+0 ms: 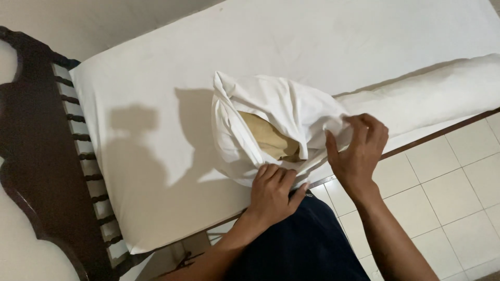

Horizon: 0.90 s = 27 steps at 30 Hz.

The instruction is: Cover pillows with clean pillowcases and arrange them on the bed.

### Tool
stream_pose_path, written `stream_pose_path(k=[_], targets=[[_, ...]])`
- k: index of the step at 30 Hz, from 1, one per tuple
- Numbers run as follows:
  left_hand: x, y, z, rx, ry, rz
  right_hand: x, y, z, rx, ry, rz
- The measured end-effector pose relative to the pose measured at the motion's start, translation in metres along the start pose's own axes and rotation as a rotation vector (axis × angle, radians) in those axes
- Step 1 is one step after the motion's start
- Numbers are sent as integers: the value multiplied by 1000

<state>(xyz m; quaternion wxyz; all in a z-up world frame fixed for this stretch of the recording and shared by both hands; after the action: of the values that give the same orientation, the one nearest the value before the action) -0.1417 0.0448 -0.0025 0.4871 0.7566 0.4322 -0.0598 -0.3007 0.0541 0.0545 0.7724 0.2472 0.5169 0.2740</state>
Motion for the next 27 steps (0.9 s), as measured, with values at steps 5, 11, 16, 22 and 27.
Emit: stream_pose_path(k=[5, 11, 16, 22, 27], targets=[[7, 27, 68, -57, 533, 42, 42, -54, -79, -173, -574, 417], [-3, 108, 150, -342, 789, -149, 71, -43, -54, -343, -650, 809], [-15, 121, 202, -243, 774, -204, 85, -29, -58, -589, -625, 973], [6, 136, 210, -47, 922, 57, 76, -7, -135, -496, -831, 763], [32, 148, 191, -93, 839, -157, 50, 19, -147, -450, -895, 391]])
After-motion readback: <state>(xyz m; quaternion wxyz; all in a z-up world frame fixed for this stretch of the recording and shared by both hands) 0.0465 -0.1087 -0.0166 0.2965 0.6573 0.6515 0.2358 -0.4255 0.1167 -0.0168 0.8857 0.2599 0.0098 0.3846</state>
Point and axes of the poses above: each hand's wrist, its own x-axis away from the middle knuckle, its own y-axis out of the back of the hand, z = x × y, the point moved 9 cm from there along -x, towards the middle knuckle, and after that the axes turned 6 degrees about -z, right-handed, at the moved point
